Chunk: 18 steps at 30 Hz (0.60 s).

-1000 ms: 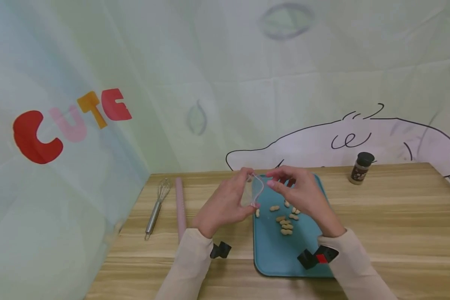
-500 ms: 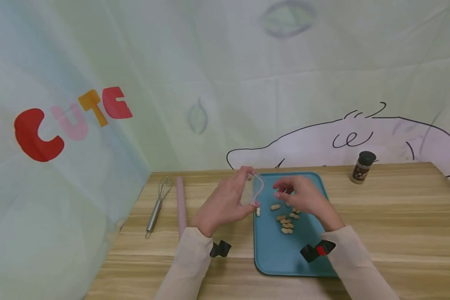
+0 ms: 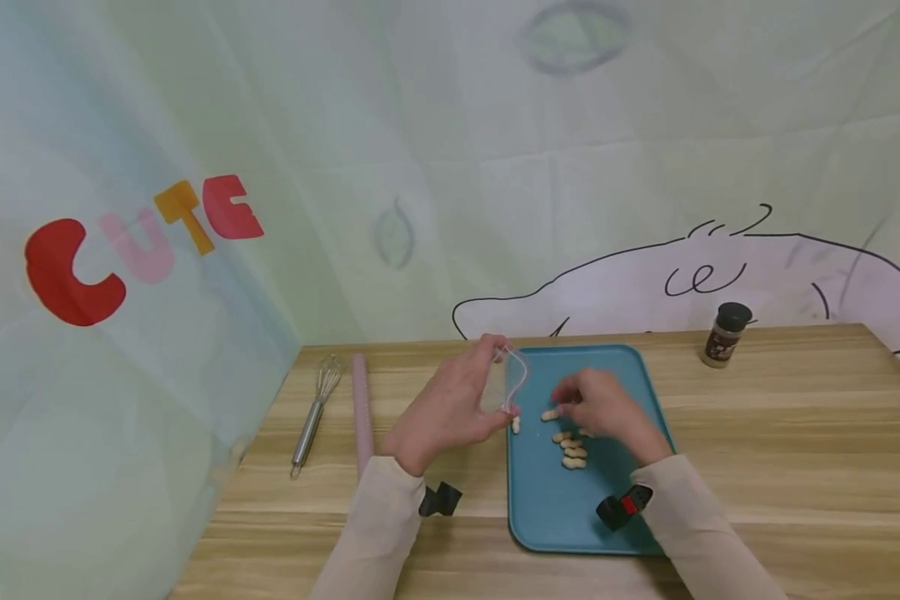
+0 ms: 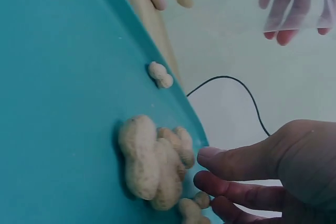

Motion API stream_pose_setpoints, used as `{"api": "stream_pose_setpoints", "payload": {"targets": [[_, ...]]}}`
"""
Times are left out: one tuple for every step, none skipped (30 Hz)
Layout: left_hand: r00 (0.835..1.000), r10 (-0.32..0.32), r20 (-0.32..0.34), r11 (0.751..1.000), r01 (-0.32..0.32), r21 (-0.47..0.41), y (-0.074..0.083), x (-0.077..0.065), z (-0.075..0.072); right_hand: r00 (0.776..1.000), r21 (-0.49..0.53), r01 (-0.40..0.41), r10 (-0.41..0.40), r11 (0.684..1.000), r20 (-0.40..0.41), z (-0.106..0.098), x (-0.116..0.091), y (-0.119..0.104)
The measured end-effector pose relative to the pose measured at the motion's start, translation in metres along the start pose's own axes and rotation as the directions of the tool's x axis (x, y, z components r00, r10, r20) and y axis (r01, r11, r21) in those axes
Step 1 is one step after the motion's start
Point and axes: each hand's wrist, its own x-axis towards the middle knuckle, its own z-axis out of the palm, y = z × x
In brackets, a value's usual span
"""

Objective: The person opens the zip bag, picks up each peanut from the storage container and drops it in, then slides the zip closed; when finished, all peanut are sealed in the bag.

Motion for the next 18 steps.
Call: {"api": "stream_pose_setpoints", "payload": {"targets": [[1.000, 0.002, -0.001, 1.000, -0.002, 0.003, 0.0001, 0.0001, 0.0002, 1.000, -0.001, 0.003, -0.003, 1.000, 0.000, 0.0015, 0.0002, 0.0003], [1.000, 0.001, 0.000, 1.000, -0.001, 0.006, 0.0003, 0.0002, 0.0000, 1.000, 0.000, 0.002, -0.002, 1.000, -0.003, 0.0031, 0.0006, 0.0005], [1.000, 0.001, 0.000, 1.000, -0.001, 0.007, 0.0006, 0.0003, 0.0000, 1.000, 0.000, 0.001, -0.001, 1.000, -0.006, 0.0045, 0.0010, 0.0007], [1.000, 0.002, -0.002, 1.000, -0.002, 0.009, 0.0003, 0.0002, 0.0002, 1.000, -0.002, 0.004, -0.004, 1.000, -0.009, 0.0052, 0.0014, 0.0007], [1.000, 0.001, -0.001, 1.000, -0.001, 0.010, 0.0002, 0.0000, 0.0002, 1.000, -0.004, 0.006, -0.006, 1.000, -0.014, 0.0063, 0.0018, 0.0009], [1.000, 0.000, 0.001, 1.000, 0.000, 0.010, 0.0001, -0.0001, 0.0002, 1.000, -0.004, 0.006, -0.006, 1.000, -0.016, 0.0074, 0.0021, 0.0011], [1.000, 0.000, 0.001, 1.000, 0.000, 0.010, 0.0000, -0.0002, 0.0002, 1.000, -0.005, 0.009, -0.009, 1.000, -0.019, 0.0078, 0.0024, 0.0012], [1.000, 0.001, 0.002, 1.000, -0.001, 0.009, 0.0001, -0.0003, -0.0001, 1.000, -0.006, 0.011, -0.011, 1.000, -0.024, 0.0082, 0.0026, 0.0014], [1.000, 0.004, 0.001, 1.000, -0.004, 0.009, 0.0001, -0.0002, -0.0001, 1.000, -0.007, 0.013, -0.013, 1.000, -0.027, 0.0086, 0.0028, 0.0015], [1.000, 0.005, 0.000, 1.000, -0.005, 0.010, -0.0001, -0.0001, 0.0000, 0.999, -0.008, 0.015, -0.015, 1.000, -0.031, 0.0089, 0.0029, 0.0017], [1.000, 0.005, 0.002, 1.000, -0.005, 0.010, 0.0001, -0.0001, -0.0002, 0.999, -0.006, 0.015, -0.015, 1.000, -0.031, 0.0094, 0.0029, 0.0019], [1.000, 0.007, 0.002, 1.000, -0.007, 0.012, 0.0001, 0.0000, -0.0001, 0.999, -0.004, 0.015, -0.015, 1.000, -0.032, 0.0095, 0.0028, 0.0019], [1.000, 0.008, 0.001, 1.000, -0.008, 0.012, 0.0000, 0.0000, 0.0000, 0.999, -0.002, 0.016, -0.016, 1.000, -0.033, 0.0097, 0.0029, 0.0021], [1.000, 0.009, 0.000, 1.000, -0.009, 0.013, -0.0002, 0.0000, 0.0001, 0.999, 0.000, 0.015, -0.015, 1.000, -0.034, 0.0099, 0.0028, 0.0020], [1.000, 0.011, -0.003, 1.000, -0.011, 0.014, -0.0004, -0.0001, 0.0003, 0.999, 0.002, 0.016, -0.016, 1.000, -0.034, 0.0100, 0.0027, 0.0020], [1.000, 0.011, -0.002, 1.000, -0.011, 0.014, -0.0007, -0.0001, 0.0004, 0.999, 0.003, 0.016, -0.016, 1.000, -0.036, 0.0103, 0.0028, 0.0020], [1.000, 0.013, -0.005, 1.000, -0.013, 0.014, -0.0008, -0.0001, 0.0005, 0.999, 0.002, 0.016, -0.016, 1.000, -0.038, 0.0104, 0.0028, 0.0020], [1.000, 0.014, -0.005, 1.000, -0.014, 0.013, -0.0008, 0.0000, 0.0006, 0.999, 0.000, 0.017, -0.017, 1.000, -0.042, 0.0106, 0.0029, 0.0021]]}}
